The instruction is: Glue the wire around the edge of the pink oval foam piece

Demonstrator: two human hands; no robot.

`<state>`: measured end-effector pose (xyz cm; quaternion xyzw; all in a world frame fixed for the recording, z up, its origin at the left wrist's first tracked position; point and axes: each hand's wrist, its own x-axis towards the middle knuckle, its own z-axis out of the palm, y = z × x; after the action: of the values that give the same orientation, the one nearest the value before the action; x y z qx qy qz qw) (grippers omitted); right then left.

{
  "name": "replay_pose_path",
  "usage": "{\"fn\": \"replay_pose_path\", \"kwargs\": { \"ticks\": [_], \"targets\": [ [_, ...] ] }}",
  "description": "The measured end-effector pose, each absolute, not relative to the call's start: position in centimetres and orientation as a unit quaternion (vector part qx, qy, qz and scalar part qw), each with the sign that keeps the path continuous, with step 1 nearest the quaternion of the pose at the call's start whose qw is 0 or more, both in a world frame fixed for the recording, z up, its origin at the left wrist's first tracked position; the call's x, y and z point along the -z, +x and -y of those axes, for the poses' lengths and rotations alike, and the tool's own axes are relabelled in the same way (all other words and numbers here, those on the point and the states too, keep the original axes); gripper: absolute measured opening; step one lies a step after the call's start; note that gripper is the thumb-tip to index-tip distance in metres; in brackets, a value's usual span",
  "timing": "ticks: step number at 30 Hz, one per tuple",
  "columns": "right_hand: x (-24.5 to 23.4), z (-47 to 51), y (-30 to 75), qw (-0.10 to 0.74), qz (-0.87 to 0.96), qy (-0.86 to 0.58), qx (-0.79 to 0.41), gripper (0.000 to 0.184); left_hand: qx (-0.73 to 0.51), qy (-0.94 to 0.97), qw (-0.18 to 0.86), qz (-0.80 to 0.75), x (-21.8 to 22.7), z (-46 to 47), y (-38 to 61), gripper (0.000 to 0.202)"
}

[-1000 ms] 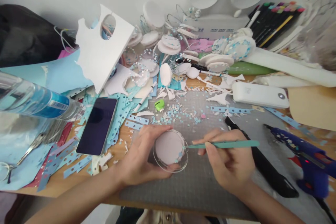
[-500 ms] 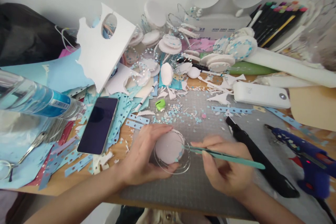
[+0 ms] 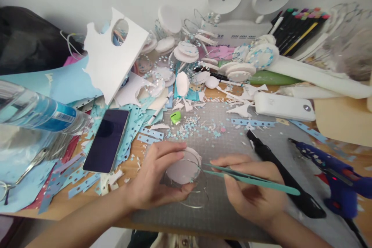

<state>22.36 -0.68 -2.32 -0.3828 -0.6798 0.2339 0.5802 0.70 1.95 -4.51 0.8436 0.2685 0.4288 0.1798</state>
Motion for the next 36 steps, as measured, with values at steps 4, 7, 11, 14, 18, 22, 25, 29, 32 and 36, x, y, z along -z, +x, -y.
{"fn": "replay_pose_path", "kwargs": {
  "ticks": [4, 7, 11, 14, 18, 22, 25, 29, 32, 36],
  "targets": [
    [2.5, 0.9, 22.4, 0.580, 0.674, -0.388, -0.242, 0.033, -0.437, 0.845, 0.174, -0.254, 4.3, -2.1, 0.6, 0.079],
    [3.2, 0.7, 22.7, 0.613, 0.602, -0.405, -0.313, 0.025, -0.430, 0.832, 0.202, -0.287, 4.2, -2.0, 0.8, 0.078],
    [3.9, -0.4, 23.6, 0.663, 0.495, -0.441, -0.346, 0.012, -0.416, 0.810, 0.248, -0.331, 4.3, -1.9, 1.0, 0.080],
    [3.7, -1.4, 24.4, 0.670, 0.486, -0.484, -0.282, 0.011, -0.397, 0.806, 0.261, -0.352, 4.2, -1.9, 1.1, 0.080],
    [3.6, -2.3, 25.6, 0.619, 0.544, -0.523, -0.218, 0.017, -0.339, 0.818, 0.285, -0.368, 3.9, -1.9, 1.1, 0.079],
    [4.3, -2.5, 26.9, 0.527, 0.636, -0.528, -0.197, 0.012, -0.290, 0.832, 0.320, -0.349, 3.7, -2.0, 1.0, 0.081],
    [4.8, -2.6, 27.4, 0.465, 0.685, -0.537, -0.160, 0.008, -0.257, 0.848, 0.334, -0.320, 3.7, -2.1, 1.1, 0.082],
    [5.0, -2.8, 27.1, 0.420, 0.727, -0.530, -0.119, 0.006, -0.216, 0.869, 0.341, -0.286, 3.7, -2.2, 1.3, 0.083],
    [4.8, -2.8, 27.0, 0.429, 0.724, -0.528, -0.114, 0.005, -0.185, 0.886, 0.330, -0.269, 3.8, -2.4, 1.5, 0.083],
    [4.0, -2.6, 26.7, 0.485, 0.681, -0.525, -0.161, 0.004, -0.179, 0.898, 0.317, -0.245, 3.8, -2.7, 1.7, 0.100]
  ]
}}
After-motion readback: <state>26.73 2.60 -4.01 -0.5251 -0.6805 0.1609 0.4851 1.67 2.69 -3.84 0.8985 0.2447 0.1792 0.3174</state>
